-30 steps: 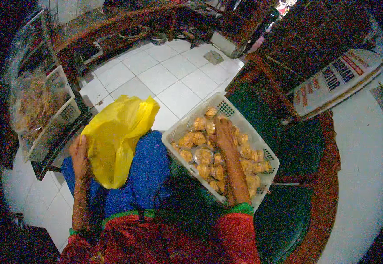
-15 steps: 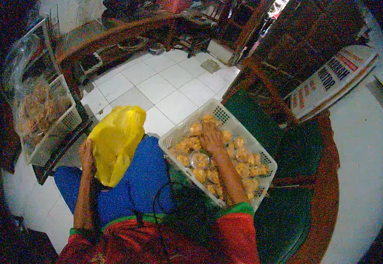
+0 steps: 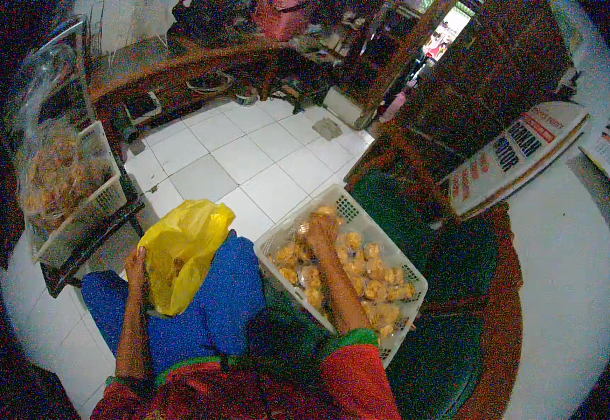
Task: Transferring individually packaged snacks from a large yellow plastic bag into a white plastic storage basket.
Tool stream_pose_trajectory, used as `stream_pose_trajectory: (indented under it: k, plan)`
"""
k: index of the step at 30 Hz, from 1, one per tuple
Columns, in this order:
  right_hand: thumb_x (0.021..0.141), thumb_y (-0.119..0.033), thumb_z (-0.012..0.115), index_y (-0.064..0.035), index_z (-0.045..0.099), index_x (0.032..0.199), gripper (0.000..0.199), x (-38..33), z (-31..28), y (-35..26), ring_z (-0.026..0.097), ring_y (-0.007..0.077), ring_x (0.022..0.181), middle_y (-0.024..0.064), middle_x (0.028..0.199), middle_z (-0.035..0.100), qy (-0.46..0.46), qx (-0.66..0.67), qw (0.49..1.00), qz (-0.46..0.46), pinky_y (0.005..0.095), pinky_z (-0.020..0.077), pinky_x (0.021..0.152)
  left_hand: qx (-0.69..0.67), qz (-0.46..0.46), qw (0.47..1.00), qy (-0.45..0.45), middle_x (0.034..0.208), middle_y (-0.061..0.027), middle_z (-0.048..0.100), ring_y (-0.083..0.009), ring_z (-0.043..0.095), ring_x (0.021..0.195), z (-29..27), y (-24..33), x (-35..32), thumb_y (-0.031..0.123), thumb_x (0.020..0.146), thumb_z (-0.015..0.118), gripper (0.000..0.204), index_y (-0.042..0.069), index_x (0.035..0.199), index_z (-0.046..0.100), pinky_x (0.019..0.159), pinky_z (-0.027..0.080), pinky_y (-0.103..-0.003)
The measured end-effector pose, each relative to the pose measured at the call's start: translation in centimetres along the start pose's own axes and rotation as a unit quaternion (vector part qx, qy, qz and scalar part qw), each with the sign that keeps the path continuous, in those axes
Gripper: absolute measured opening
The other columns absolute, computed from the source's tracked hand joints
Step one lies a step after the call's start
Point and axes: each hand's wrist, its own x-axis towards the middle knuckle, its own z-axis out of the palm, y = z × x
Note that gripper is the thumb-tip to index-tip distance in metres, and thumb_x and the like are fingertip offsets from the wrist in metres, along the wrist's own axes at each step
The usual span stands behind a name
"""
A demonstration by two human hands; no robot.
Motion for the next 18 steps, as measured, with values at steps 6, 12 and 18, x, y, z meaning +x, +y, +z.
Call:
stream_pose_trajectory:
  k: [6, 12, 18]
  plan:
    - [0.058, -0.039, 0.075, -0.0066, 0.062, 0.098, 0.054, -2.4, -1.2, 2.6, 0.057, 0.0341, 0.095, 0.0172, 0.094, 0.062, 0.204, 0.046, 0.977, 0.035, 0.0475, 0.0458, 0.080, 0.007, 0.026, 1.000, -0.003, 0.088, -0.0066, 0.063, -0.0148, 0.059, 0.075, -1.1, -3.7, 1.2, 0.027, 0.088, 0.060, 0.034, -0.005, 0.099, 0.060, 0.070, 0.048, -0.029]
    - [0.066, -0.027, 0.074, -0.0036, 0.061, 0.099, 0.042, -10.7, -13.3, -9.8, 0.059, 0.0283, 0.090, 0.0144, 0.098, 0.062, 0.279, 0.400, 0.872, -0.053, 0.0396, 0.0481, 0.082, 0.133, 0.045, 0.987, 0.078, 0.082, -0.0099, 0.063, -0.0181, 0.056, 0.074, -1.1, -1.4, -0.6, 0.032, 0.089, 0.058, 0.039, -0.006, 0.096, 0.061, 0.070, 0.046, -0.034]
    - [0.073, -0.023, 0.074, -0.0077, 0.061, 0.108, 0.040, -8.6, -1.1, -27.7, 0.060, 0.0161, 0.090, 0.0049, 0.098, 0.064, -0.132, 0.688, 0.669, -0.249, 0.0299, 0.0497, 0.080, 0.104, 0.027, 0.993, 0.054, 0.079, -0.0089, 0.062, -0.0151, 0.054, 0.072, -1.2, -0.7, -0.4, 0.031, 0.092, 0.053, 0.037, -0.005, 0.092, 0.063, 0.067, 0.045, -0.032]
